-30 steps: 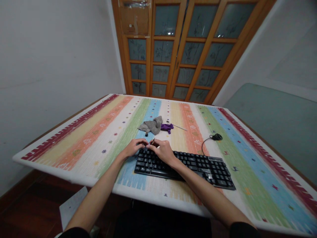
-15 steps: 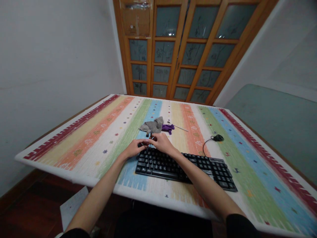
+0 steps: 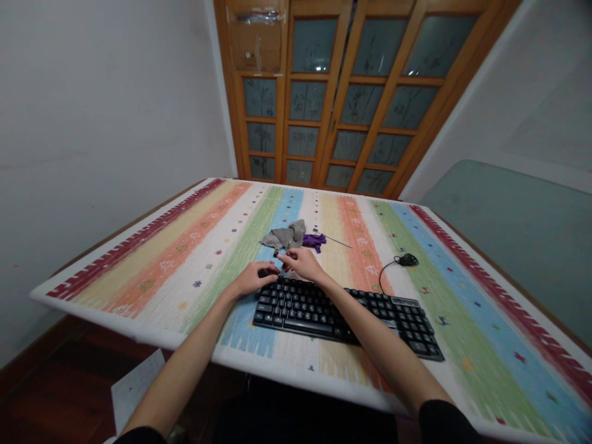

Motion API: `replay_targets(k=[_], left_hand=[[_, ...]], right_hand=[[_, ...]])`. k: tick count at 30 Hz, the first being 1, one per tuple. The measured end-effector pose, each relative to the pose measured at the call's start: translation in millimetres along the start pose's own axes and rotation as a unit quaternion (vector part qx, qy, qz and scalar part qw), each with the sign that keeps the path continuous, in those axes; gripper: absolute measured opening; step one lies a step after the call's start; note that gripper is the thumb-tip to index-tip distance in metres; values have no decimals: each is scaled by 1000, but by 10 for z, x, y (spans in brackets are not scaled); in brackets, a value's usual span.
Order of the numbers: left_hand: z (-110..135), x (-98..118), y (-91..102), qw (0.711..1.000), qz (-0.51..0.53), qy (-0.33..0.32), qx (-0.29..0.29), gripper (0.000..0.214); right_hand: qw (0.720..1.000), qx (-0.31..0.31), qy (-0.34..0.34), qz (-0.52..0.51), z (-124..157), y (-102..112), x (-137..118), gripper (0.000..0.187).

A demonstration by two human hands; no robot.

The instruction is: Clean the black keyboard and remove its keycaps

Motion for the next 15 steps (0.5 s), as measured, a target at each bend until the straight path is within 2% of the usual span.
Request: replay_targets(k=[6,11,15], left_hand=[[-17,-2,-11,1000,5,0,0,25],[-62,5,-1,1000,15,-1,-15,28],[-120,32,53,999,-17,-21,-20,24]], right_hand=[[1000,-10,25,-11,55,77,-47,32],[997,19,66,34,140,153,-163,26],[991,51,90,84,180,187,-210,22]])
Point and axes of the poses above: each hand's wrist, its own z-axis away from the middle knuckle, its own y-axis out of the back of the hand, x = y × z, the point moved 3 cm from there along -z, towards the middle knuckle, and after that the axes turned 14 degrees about -y, right-handed, at the moved point
